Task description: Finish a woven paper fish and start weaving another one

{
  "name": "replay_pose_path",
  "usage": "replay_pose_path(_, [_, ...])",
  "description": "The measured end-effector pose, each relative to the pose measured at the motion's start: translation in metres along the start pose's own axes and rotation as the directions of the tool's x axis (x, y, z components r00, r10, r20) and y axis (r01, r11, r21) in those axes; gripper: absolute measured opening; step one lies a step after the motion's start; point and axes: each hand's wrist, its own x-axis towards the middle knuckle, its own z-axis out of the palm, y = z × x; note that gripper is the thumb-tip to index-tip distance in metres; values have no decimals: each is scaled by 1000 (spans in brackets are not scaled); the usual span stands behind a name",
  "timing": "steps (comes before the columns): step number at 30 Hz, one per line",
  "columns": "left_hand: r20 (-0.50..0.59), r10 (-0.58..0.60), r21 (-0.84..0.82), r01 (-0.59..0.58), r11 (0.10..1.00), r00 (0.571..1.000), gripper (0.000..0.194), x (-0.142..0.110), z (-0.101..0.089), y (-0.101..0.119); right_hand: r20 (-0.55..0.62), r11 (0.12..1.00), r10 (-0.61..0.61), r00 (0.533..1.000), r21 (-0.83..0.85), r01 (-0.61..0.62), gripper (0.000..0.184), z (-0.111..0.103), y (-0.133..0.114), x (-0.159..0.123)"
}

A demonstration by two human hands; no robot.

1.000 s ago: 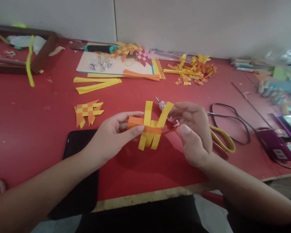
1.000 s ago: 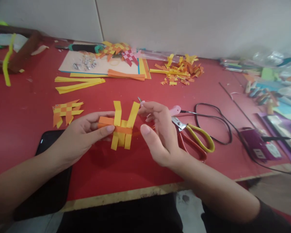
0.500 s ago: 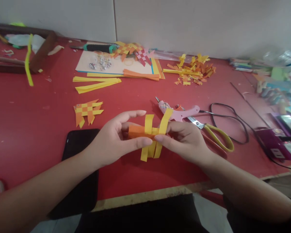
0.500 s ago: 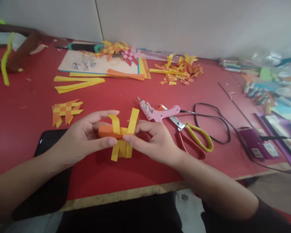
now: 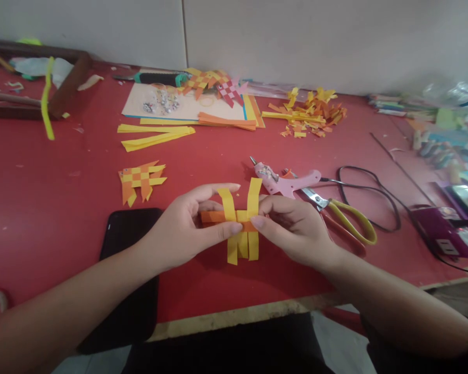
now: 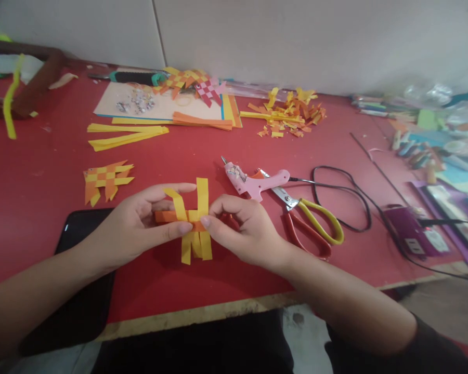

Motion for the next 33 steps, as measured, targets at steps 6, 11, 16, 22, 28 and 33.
replay_pose_path(6, [21, -36, 55, 35, 998, 999, 61, 1, -1, -1, 38, 1000, -12, 999, 25, 11, 20, 0, 0, 1])
replay_pose_path(11, [14, -34, 39, 33, 999, 999, 61, 0, -1, -1, 37, 997, -62, 997, -47, 64, 21, -2, -2, 2])
replay_pose_path(16, [60, -34, -168, 44, 985, 998, 62, 1, 0, 1, -14, 999, -21, 1000, -45, 20, 27, 0, -2, 1])
replay_pose_path(22, [-42, -62, -158, 55, 986, 997, 56, 3, 0, -4, 44, 930, -135, 990, -340, 142, 12, -25, 0, 7])
replay_pose_path(28, [-159, -137, -263, 92, 960, 978, 51, 6, -3, -7, 32, 601, -233, 972, -781, 170, 42, -89, 39, 15])
replay_pose_path(33, [-174, -195, -372, 118, 921, 965, 52, 6, -4, -11, 132, 595, -81, 988, -789, 154, 55, -96, 54, 14])
